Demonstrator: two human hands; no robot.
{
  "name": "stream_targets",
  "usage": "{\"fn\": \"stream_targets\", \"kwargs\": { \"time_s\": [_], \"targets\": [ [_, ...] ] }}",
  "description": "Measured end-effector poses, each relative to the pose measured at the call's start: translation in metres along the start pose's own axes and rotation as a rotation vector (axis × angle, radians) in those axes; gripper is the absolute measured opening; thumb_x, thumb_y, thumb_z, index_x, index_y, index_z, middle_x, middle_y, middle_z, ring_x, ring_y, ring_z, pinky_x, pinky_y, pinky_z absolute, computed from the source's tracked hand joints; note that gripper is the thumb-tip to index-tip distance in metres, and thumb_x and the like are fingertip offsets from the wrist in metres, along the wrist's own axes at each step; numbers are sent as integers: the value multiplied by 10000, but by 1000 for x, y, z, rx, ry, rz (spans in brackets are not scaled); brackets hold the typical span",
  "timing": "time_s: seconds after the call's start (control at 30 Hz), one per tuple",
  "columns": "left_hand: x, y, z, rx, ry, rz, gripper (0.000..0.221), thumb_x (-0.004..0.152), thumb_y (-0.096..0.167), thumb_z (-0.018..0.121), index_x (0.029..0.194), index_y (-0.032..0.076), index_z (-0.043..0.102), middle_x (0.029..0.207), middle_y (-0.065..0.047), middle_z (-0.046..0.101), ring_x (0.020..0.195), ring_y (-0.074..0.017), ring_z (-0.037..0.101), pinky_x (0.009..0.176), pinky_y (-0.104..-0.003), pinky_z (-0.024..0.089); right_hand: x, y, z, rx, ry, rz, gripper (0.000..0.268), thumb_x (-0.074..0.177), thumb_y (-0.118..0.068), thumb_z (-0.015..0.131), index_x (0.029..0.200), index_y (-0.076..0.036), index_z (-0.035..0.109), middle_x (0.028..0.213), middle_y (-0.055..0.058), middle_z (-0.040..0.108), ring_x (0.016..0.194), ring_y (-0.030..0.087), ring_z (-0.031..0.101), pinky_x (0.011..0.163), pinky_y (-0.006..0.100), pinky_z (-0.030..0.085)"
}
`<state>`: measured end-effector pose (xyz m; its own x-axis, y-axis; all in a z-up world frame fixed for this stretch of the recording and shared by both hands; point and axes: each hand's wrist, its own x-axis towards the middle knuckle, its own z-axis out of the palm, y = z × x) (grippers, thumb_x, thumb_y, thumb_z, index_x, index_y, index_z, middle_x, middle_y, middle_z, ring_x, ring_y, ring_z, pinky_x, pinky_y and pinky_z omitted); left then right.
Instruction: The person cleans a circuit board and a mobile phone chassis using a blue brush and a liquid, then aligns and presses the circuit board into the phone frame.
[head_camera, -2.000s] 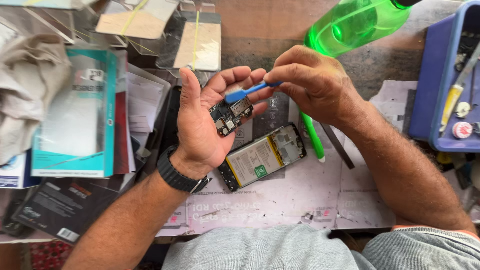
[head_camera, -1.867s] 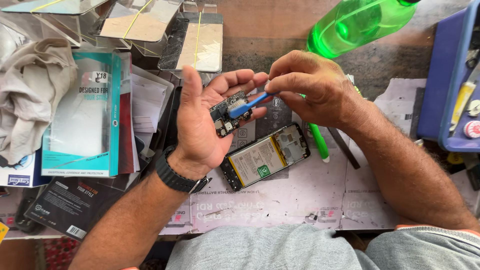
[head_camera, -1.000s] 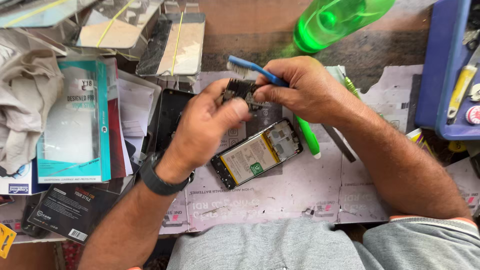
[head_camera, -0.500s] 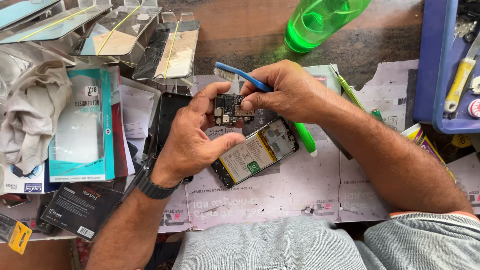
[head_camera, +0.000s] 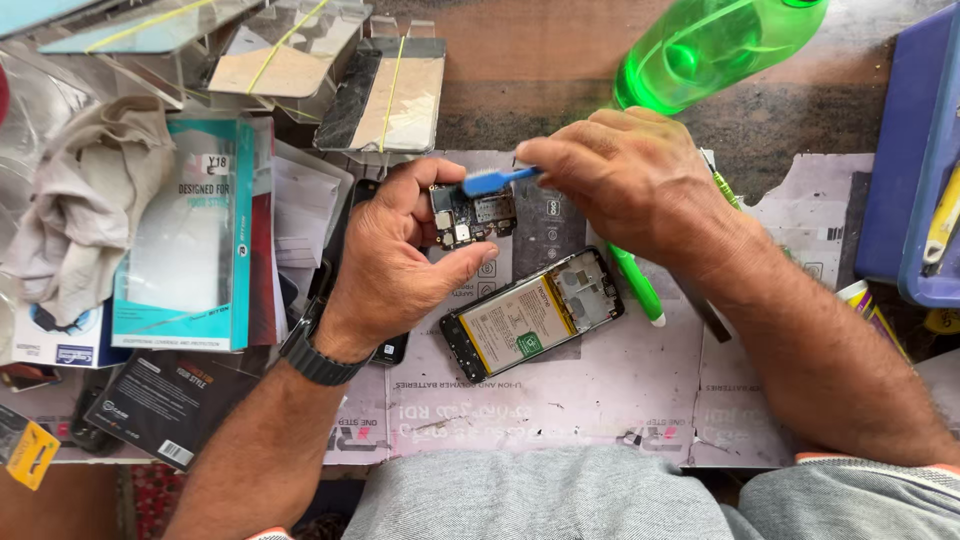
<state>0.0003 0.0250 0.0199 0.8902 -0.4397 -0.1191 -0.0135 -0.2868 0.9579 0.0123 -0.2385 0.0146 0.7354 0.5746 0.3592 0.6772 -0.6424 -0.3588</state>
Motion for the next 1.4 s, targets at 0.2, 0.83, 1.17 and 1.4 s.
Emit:
{"fn": "stream_targets", "kwargs": {
  "time_s": [0.2, 0.83, 1.17, 1.4],
  "targets": [
    [-2, -14, 5, -135, 34, 153, 620, 890, -4, 833, 1415, 19, 503, 969, -34, 707, 871, -46, 683, 774, -204, 610, -2, 7, 11, 93, 185, -78, 194, 1042, 15, 725, 1211, -57, 662, 1242, 159, 711, 994, 285, 730, 821, 368, 611],
    [-2, -11, 0, -215, 63, 72, 616, 875, -33, 800, 1399, -12, 476, 1083, -118, 748, 975, -117, 734, 821, -250, 641, -6, 5, 3, 191, 164, 59, 228, 904, -94, 831, 1110, -61, 738, 1010, 109, 742, 906, 259, 732, 732, 364, 594],
    [-3, -17, 5, -3, 128, 239, 572, 899, 3, 824, 1364, -11, 490, 1062, -114, 761, 961, -133, 765, 802, -249, 657, -5, 2, 6, 166, 168, 99, 173, 940, -84, 798, 1094, -28, 743, 1005, 122, 750, 916, 249, 737, 749, 357, 606],
    [-3, -16, 9, 36, 160, 255, 595, 889, -2, 835, 1369, -6, 484, 1030, -123, 772, 941, -139, 765, 811, -260, 640, -3, -5, 9, 200, 130, 107, 184, 924, -74, 804, 1098, -36, 757, 1000, 140, 740, 877, 238, 740, 694, 327, 620]
  ]
}}
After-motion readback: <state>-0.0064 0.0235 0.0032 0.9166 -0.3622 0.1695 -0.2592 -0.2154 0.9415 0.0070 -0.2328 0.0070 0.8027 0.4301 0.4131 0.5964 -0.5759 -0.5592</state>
